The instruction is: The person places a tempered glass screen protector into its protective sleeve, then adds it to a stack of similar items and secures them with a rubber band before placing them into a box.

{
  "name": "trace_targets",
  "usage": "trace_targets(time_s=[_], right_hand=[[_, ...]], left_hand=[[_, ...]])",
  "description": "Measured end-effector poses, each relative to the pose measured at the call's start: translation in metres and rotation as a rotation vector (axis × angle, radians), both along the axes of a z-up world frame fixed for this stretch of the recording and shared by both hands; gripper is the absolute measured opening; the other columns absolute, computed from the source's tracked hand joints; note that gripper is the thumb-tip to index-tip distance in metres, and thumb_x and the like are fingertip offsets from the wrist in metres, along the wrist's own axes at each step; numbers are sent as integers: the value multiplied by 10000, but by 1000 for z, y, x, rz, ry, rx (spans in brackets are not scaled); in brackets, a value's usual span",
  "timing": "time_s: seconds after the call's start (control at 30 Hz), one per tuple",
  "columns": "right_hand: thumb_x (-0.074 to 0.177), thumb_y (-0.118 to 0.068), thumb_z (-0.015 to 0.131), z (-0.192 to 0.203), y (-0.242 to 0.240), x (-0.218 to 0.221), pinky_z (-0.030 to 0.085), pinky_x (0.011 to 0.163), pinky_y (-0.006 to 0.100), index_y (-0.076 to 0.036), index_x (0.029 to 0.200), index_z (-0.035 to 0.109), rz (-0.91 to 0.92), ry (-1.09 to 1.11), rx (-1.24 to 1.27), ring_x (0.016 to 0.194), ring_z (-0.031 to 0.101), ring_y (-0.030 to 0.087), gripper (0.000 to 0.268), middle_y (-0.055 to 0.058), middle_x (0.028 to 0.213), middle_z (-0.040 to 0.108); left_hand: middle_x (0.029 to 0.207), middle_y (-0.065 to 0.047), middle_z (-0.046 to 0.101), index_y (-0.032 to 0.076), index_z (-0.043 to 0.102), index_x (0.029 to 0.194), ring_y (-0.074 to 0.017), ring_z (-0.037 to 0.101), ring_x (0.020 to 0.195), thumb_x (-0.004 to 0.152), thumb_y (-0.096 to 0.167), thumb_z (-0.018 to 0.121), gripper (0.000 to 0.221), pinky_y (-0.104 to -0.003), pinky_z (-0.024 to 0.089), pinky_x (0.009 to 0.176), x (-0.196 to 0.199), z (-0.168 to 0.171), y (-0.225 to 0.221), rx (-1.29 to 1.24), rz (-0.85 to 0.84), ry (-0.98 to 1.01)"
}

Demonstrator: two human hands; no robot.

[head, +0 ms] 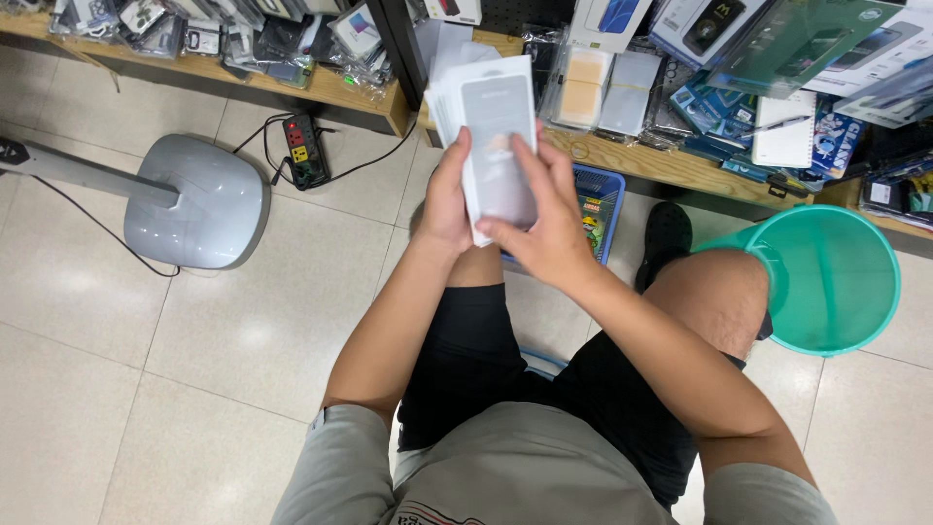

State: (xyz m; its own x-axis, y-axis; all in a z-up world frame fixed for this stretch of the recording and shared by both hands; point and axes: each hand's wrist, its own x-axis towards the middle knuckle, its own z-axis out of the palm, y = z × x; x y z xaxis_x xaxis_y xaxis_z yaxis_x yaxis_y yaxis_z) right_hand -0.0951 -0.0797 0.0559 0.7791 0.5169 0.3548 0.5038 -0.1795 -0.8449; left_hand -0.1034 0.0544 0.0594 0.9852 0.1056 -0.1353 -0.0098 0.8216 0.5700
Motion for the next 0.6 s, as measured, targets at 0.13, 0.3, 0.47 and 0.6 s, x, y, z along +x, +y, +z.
trace_targets(time_s=[0.13,0.3,0.47,0.6], right_hand=[[798,-156,972,-5,-31,40,235,1242,678,62,1596,231,-214,88,40,1493,299,585,1111,358,1590,309],[848,-22,909,-26,-67,82,618,930,469,15,1576,210,-306,306,427,1136,711,365,1010,258,1260,691],[792,-98,943,-57,-84,93,623,728,326,-22,1161,643,-491,466,457,843,710,174,482,96,936,713],[822,-56,899,-57,-94,96,655,670,322,-35,1006,752,-569,614,570,740,745,163,236,68,817,711]], left_hand=[[1132,-180,706,18,582,1363,-288,707,904,929,342,645,545,-462,597,880,43,-68,-10,-57,-128,32],[1039,-174,614,40,536,1334,-299,650,938,843,203,760,564,-487,566,832,70,-44,-42,138,-91,176],[1102,-127,627,21,514,1365,-246,639,1045,825,168,809,632,-440,559,908,80,-69,-57,309,-127,169],[1082,-76,662,44,575,1294,-184,645,1029,811,127,816,546,-394,560,883,78,-75,-65,326,-50,162]])
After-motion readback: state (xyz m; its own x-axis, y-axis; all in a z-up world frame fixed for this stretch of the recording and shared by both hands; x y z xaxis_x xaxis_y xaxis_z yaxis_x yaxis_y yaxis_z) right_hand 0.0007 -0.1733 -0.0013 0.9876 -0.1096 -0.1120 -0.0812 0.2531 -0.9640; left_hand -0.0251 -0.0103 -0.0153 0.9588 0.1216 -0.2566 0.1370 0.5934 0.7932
